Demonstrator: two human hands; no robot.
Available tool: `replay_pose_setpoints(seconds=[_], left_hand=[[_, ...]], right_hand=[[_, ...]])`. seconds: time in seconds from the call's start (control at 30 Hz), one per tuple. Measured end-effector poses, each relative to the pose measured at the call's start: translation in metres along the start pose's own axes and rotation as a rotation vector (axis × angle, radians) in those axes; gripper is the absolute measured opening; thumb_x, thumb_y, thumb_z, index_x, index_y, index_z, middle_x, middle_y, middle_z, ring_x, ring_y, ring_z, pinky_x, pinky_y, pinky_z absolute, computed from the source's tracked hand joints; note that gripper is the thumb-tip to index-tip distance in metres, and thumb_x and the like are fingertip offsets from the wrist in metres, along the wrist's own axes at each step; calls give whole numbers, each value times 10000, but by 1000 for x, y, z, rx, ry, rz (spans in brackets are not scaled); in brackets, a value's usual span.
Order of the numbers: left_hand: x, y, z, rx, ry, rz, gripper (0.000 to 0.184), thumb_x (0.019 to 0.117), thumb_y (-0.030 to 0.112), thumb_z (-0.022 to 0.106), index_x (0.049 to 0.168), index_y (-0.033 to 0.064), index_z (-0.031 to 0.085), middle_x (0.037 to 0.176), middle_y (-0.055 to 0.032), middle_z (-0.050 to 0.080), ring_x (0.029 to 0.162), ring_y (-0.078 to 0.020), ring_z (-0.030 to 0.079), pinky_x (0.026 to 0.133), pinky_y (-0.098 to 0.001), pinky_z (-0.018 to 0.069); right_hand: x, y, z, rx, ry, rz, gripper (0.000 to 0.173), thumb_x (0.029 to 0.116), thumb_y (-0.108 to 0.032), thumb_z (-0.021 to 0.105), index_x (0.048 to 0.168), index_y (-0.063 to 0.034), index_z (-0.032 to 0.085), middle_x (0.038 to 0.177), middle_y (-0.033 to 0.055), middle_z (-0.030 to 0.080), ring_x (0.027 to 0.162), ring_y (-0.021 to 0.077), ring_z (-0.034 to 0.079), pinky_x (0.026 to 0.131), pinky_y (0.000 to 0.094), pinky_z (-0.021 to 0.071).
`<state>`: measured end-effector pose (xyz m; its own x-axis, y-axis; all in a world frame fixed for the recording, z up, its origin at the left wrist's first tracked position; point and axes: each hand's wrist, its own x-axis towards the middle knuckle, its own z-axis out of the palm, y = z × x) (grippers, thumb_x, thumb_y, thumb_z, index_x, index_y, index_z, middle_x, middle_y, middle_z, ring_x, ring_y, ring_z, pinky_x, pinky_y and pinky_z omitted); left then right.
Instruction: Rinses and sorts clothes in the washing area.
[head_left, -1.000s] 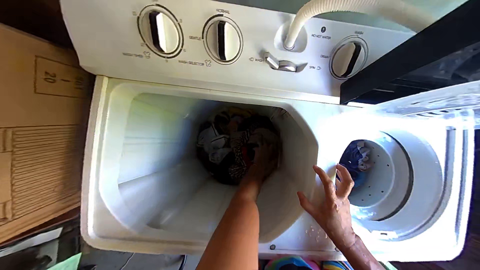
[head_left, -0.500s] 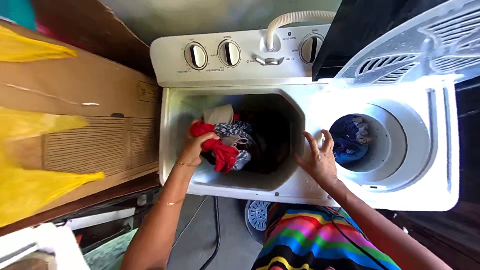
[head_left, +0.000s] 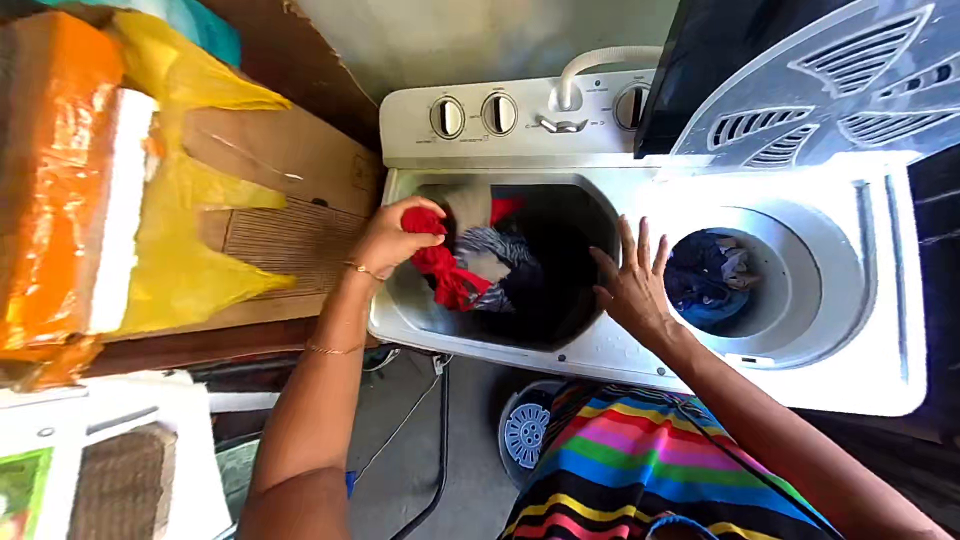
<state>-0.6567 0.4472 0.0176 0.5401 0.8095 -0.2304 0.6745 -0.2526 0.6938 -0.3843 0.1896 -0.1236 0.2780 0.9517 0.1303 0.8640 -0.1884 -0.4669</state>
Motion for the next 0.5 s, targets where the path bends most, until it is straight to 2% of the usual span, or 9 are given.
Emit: replay_pose_setpoints(seconds=[0.07,0.13,0.23,0.3,0.37,0.5], left_hand=[[8,-19,9,-3,17,-1,369,834,-94,729,1173,42,675,1233,-165,669,1153,-283,637,979,-525,530],[8,-25,11,-26,84,-8,350,842,-133,687,1153,26,666,1225,-164,664,1145,-271,633,976,-511,527],[-7,-13,-8,-30,202,62,369,835,-134,671,1169,20,652,1217,-132,664,1127,-200,632,971,-437,538],[-24,6,-28,-7,289,146,376,827,-123,673,1177,11,635,1199,-106,661,1094,-133,628,957,-366,541],[-46,31,-44,-11,366,225,410,818,-118,671,1193,41,623,1194,-49,649,1075,-63,618,939,-287,543],[-91,80,-65,-124,427,432,443,849,-139,644,1220,97,595,1236,2,630,1139,-86,617,952,-269,551]], right_hand=[[8,-5,-4,111,-48,-52,475,883,-299,779,1321,-138,689,1600,253,372,1534,464,229,1186,764,128],[18,-5,-4,238,-151,-50,436,922,-274,750,1316,-103,682,1509,263,476,1453,441,393,1189,659,273],[31,-6,1,344,-273,-34,513,914,-230,774,1379,-73,624,1423,252,537,1287,432,548,1057,587,473],[40,-14,7,402,-339,-9,696,878,-279,821,1478,-83,528,1429,256,523,1271,436,555,1015,592,504],[50,-30,11,471,-408,22,979,810,-362,882,1599,-143,345,1496,268,452,1295,442,541,1007,608,507],[72,-75,13,658,-445,64,1394,644,-427,980,1666,-269,44,1624,306,230,1351,468,491,986,612,524]])
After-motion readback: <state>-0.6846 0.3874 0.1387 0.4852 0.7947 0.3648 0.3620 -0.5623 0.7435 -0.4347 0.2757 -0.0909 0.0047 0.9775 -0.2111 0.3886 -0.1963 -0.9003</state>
